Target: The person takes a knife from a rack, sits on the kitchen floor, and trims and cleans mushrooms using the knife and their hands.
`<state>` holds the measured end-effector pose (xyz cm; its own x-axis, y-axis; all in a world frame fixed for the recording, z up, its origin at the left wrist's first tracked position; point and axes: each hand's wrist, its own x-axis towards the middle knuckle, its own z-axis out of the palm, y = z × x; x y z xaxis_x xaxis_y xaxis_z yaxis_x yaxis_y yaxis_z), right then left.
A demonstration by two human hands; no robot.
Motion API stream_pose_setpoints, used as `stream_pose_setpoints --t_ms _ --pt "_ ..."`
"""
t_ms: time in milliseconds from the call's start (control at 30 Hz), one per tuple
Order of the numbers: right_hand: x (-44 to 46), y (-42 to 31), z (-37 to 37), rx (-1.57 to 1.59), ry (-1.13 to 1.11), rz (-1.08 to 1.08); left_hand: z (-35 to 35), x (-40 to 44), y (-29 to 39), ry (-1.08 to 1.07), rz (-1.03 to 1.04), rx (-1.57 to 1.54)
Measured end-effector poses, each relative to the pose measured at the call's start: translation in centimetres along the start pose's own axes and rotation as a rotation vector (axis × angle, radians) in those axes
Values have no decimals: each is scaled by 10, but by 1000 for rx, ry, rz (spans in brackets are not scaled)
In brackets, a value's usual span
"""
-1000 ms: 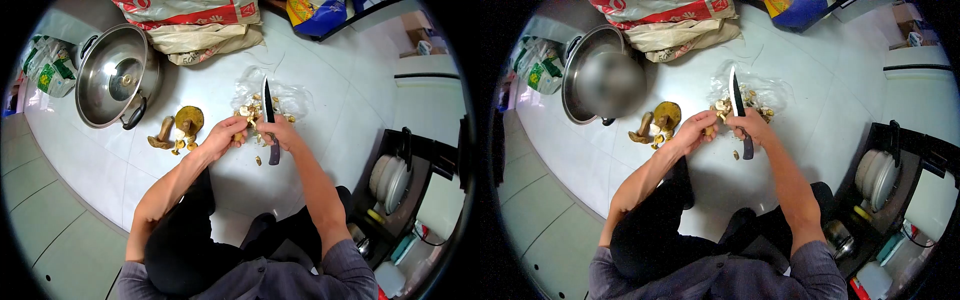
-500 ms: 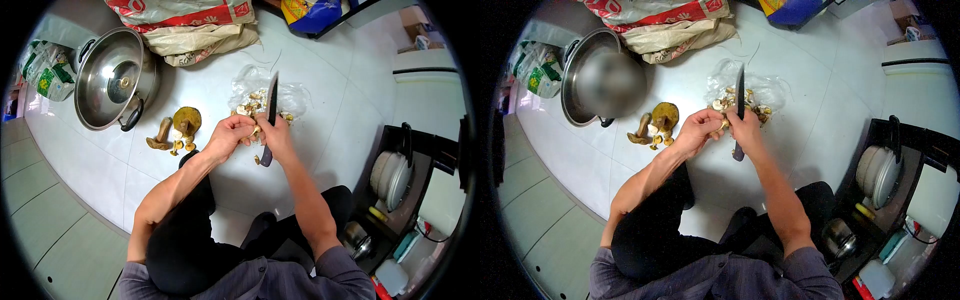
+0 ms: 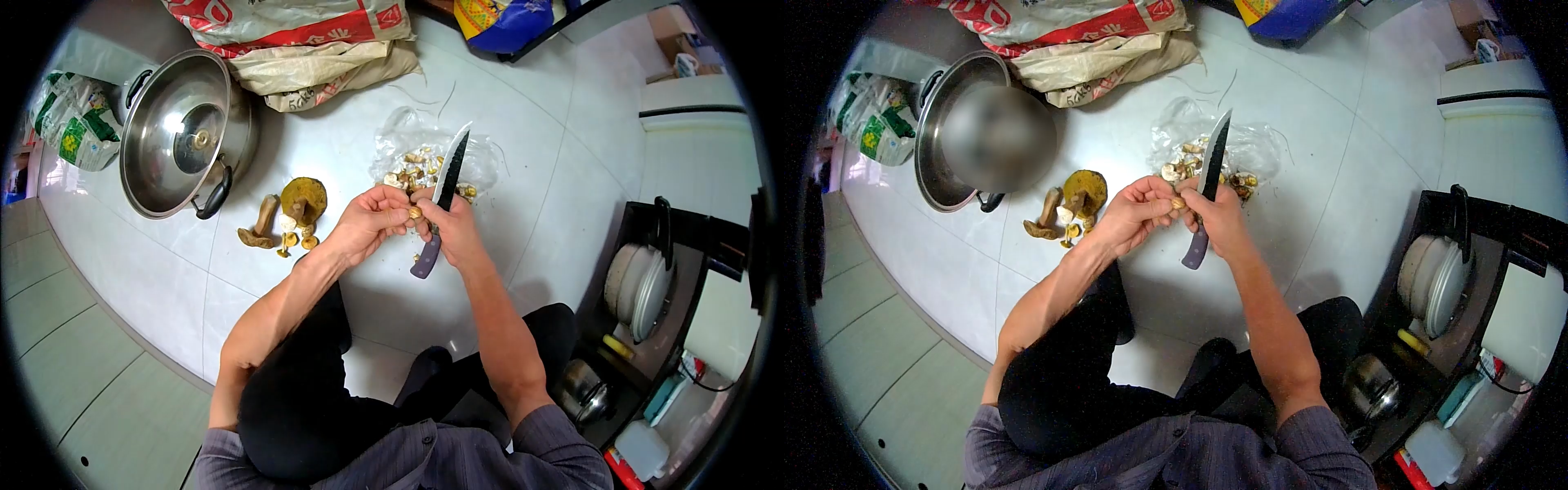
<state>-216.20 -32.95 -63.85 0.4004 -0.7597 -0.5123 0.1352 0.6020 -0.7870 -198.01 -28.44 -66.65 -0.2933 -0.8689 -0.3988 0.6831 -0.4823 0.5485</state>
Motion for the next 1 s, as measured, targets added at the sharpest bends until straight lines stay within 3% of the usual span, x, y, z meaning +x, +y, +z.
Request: stream_pose_setpoints --t_ms 100,567,733,867,1000 --pt "-2 -2 3 -26 -10 -17 2 -2 2 34 -20 -25" --pt "3 6 5 -201 43 -53 12 -3 6 126 47 449" --pt "7 17 -3 -127 122 -92 5 -1 2 156 24 252" --pt "-9 3 4 -171 -44 -96 9 -2 1 201 47 157" --pt "-5 8 7 -400 130 -138 9 1 1 178 -28 222"
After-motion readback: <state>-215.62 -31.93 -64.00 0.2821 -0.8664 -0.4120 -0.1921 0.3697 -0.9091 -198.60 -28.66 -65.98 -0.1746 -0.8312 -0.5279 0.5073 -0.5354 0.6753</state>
